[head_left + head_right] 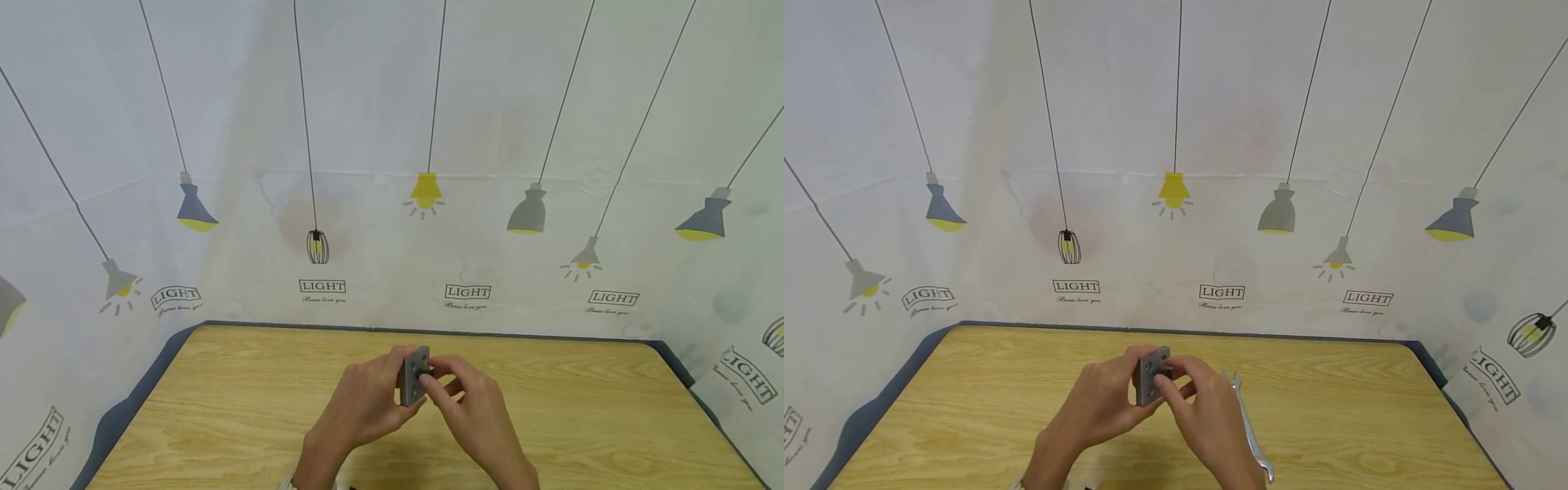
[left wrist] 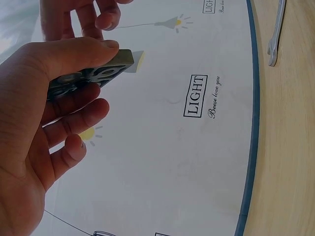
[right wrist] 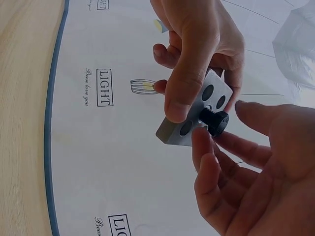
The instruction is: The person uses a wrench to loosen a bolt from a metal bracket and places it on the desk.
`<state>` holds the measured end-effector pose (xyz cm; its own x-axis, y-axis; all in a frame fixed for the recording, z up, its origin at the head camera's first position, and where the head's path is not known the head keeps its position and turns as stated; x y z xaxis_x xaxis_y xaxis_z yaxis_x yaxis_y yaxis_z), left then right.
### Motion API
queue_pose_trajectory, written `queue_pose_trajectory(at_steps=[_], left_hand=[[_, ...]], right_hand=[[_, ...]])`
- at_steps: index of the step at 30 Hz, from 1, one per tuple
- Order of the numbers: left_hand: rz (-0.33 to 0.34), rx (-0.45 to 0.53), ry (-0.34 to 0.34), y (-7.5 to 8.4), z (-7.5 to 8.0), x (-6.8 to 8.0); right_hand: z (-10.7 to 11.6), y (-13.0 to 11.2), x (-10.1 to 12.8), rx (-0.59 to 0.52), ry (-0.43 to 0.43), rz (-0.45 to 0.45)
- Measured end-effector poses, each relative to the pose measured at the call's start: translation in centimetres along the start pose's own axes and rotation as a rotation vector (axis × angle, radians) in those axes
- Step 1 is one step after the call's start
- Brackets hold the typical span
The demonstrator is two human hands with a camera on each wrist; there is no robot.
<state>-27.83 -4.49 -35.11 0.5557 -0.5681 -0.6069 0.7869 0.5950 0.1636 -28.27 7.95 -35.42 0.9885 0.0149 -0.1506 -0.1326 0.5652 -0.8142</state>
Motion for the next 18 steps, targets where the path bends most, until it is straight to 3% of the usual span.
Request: queue_pose_trajectory(at_steps=[7, 18], left_hand=[[0.013, 0.011, -0.02, 0.0, -0.2, 0.0], [-0.013, -0.01, 0.006, 0.3, -0.1, -0.1]], right_hand=[[0.0, 1.2, -0.2, -0.048, -0.014, -0.115], [0.0, 0.8, -0.2, -0.032, 0.004, -0.055]])
Point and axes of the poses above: each hand's wrist, its own x-axis away from the middle knuckle, its own z-axis out of the back of the hand, y = z × x, the point moved 10 cm from there along -x, towards the middle knuckle, and after that the axes turned 11 degrees about -z, right-handed, at the moved point
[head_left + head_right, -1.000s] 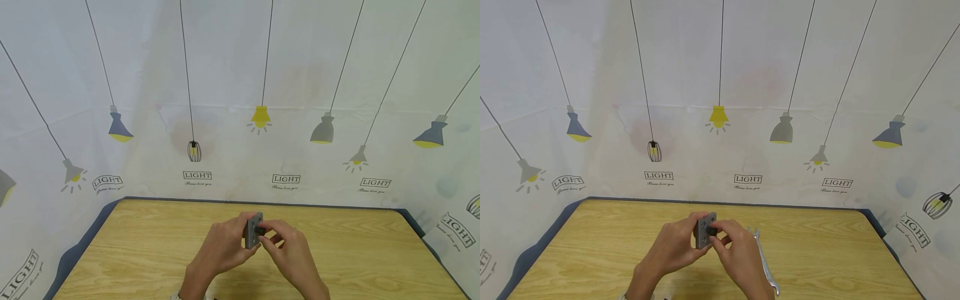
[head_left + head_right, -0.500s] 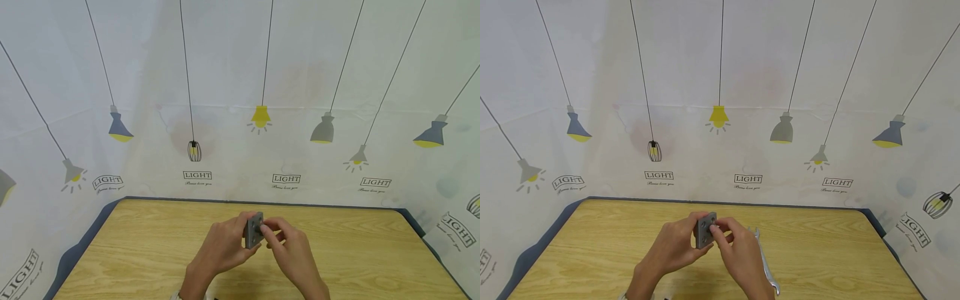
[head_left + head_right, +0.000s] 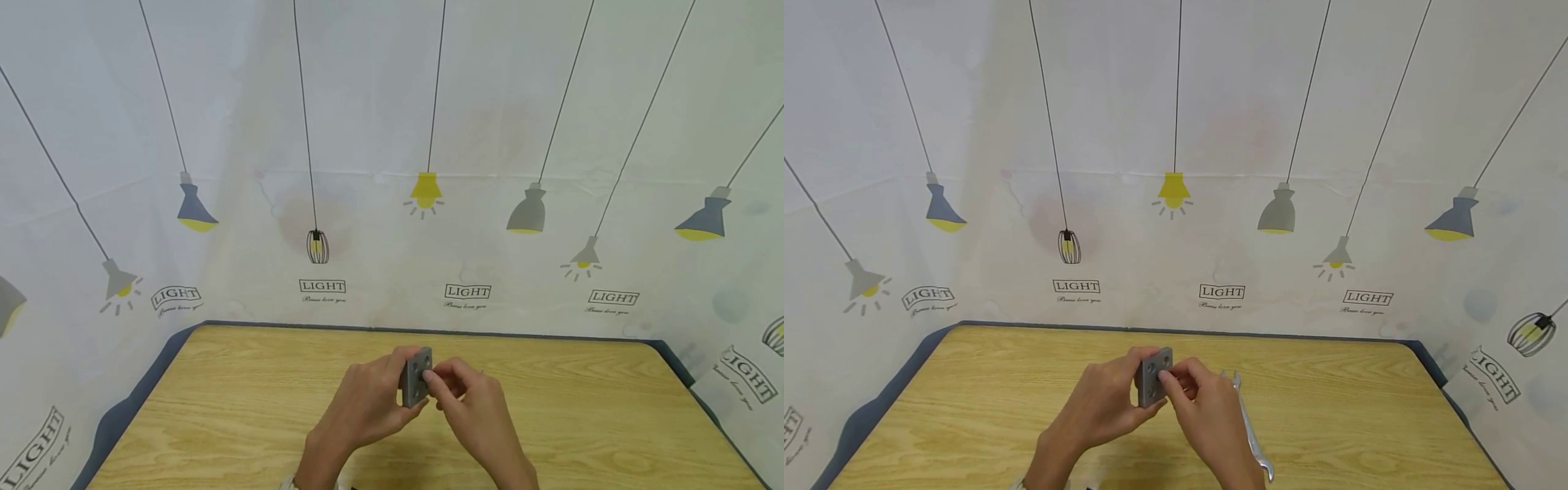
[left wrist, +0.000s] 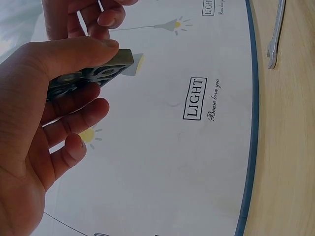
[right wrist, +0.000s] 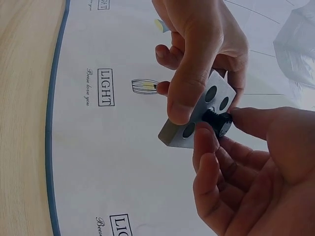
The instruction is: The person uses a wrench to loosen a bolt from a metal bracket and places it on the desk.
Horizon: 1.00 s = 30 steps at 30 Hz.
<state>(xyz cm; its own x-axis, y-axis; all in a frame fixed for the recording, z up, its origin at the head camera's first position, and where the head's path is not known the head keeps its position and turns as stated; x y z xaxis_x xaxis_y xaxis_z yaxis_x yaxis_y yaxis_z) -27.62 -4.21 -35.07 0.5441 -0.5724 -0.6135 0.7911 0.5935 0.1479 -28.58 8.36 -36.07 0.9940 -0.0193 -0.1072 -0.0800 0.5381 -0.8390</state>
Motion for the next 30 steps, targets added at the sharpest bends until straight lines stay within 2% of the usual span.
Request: queue_pose_trajectory(at_steps=[14, 30], left_hand=[[0.013, -0.001, -0.024, -0.27, -0.23, 0.19], [0.009, -0.008, -0.014, -0.29, -0.04, 0.13]], right_hand=[[0.09, -0.65, 0.25, 0.037, 0.033, 0.07], [0.16, -0.95, 0.36, 0.01, 0.018, 0.089]])
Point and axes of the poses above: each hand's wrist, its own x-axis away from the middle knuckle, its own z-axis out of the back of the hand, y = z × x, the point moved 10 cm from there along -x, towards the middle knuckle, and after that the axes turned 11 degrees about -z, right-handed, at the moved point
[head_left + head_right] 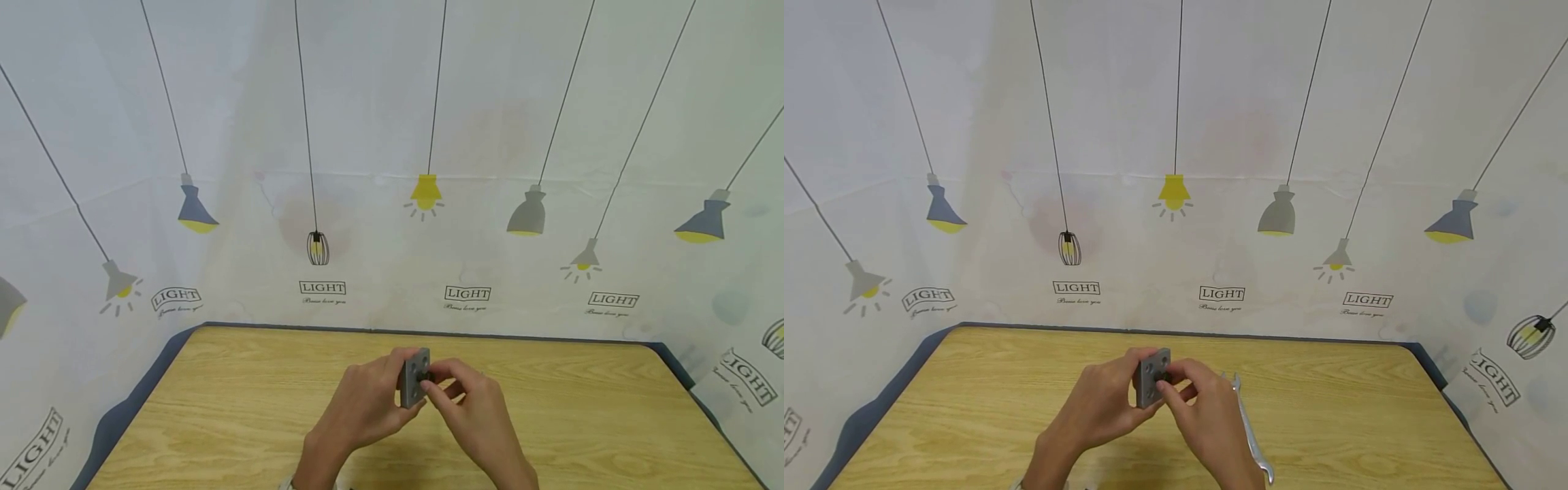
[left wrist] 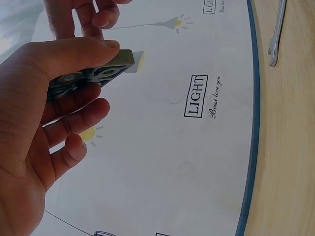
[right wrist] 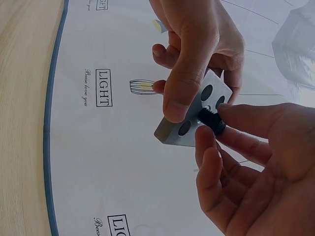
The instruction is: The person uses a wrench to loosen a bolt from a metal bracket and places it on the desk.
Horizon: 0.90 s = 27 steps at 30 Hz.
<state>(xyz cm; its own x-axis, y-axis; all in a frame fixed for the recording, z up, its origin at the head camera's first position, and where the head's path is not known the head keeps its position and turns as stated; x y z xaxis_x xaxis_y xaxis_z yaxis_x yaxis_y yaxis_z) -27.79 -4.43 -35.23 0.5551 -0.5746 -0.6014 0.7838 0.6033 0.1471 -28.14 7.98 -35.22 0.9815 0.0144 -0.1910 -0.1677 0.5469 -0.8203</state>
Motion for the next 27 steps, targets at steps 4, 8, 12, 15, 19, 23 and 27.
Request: queue_pose_trajectory(at_steps=[4, 8, 12, 15, 19, 23, 27], left_hand=[[0.0, 0.007, -0.001, -0.06, -0.05, 0.01], [-0.001, 0.01, 0.0, -0.06, -0.06, 0.01], [0.004, 0.017, 0.001, -0.12, -0.08, 0.0], [0.005, 0.021, 0.002, -0.1, -0.08, 0.01], [0.005, 0.025, 0.001, -0.1, -0.11, 0.01], [0.004, 0.024, 0.003, -0.07, -0.08, -0.01], [0.0, 0.017, 0.012, 0.01, 0.02, -0.01]], right_hand=[[-0.03, -0.09, 0.03, 0.005, -0.005, 0.006], [-0.03, -0.19, 0.07, 0.02, -0.004, 0.012], [-0.03, -0.23, 0.13, 0.03, -0.007, 0.011], [-0.02, -0.29, 0.19, 0.034, -0.004, 0.017], [-0.03, -0.38, 0.23, 0.044, -0.004, 0.027], [-0.01, -0.44, 0.24, 0.055, -0.005, 0.035], [0.03, -0.54, 0.31, 0.064, 0.001, 0.05]])
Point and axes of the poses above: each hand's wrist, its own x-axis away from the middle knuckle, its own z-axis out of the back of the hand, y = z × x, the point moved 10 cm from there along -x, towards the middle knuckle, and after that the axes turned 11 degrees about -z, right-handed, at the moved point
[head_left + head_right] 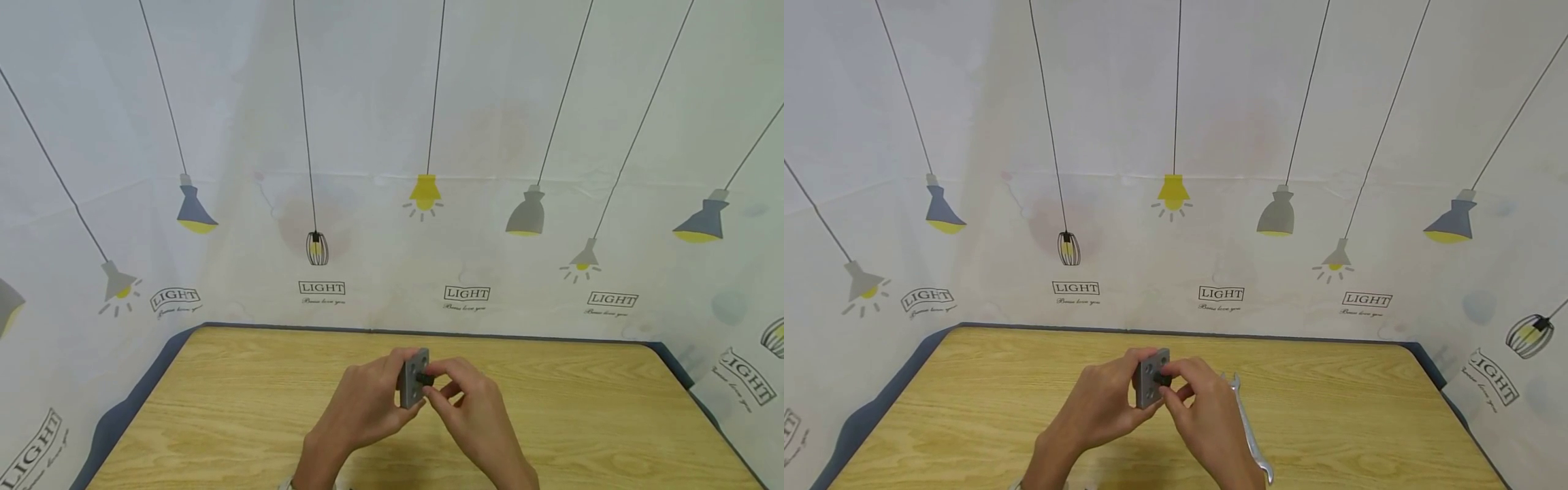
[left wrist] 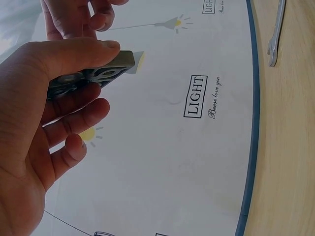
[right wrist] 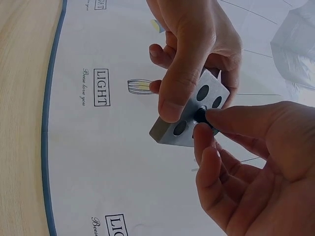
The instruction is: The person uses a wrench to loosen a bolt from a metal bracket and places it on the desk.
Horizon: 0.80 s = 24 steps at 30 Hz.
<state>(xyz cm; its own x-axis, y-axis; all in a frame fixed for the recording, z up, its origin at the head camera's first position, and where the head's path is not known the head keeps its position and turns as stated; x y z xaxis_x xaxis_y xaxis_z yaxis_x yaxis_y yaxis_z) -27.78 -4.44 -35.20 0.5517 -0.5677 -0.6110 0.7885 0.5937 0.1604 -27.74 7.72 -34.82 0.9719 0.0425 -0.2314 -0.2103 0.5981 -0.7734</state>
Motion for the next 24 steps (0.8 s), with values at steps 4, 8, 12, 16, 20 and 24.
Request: queue_pose_trajectory(at_steps=[4, 8, 12, 16, 20, 24], left_hand=[[-0.003, -0.002, 0.006, 0.0, 0.0, 0.0], [-0.002, -0.001, 0.002, 0.0, 0.0, 0.0], [0.005, -0.009, -0.008, -0.1, 0.0, 0.0], [0.006, -0.007, -0.009, -0.1, 0.0, 0.0], [-0.006, -0.008, 0.001, 0.1, 0.2, 0.0], [-0.013, -0.017, 0.003, 0.1, 0.2, 0.0]], right_hand=[[0.0, -0.1, 0.0, 0.004, 0.004, 0.017], [-0.1, 0.1, -0.1, -0.014, -0.011, -0.006], [-0.4, 0.8, -0.2, -0.065, -0.048, -0.094], [-0.4, 1.4, -0.3, -0.09, -0.056, -0.157], [-0.4, 1.4, -0.3, -0.092, -0.052, -0.156], [-0.4, 1.4, -0.3, -0.086, -0.049, -0.146]])
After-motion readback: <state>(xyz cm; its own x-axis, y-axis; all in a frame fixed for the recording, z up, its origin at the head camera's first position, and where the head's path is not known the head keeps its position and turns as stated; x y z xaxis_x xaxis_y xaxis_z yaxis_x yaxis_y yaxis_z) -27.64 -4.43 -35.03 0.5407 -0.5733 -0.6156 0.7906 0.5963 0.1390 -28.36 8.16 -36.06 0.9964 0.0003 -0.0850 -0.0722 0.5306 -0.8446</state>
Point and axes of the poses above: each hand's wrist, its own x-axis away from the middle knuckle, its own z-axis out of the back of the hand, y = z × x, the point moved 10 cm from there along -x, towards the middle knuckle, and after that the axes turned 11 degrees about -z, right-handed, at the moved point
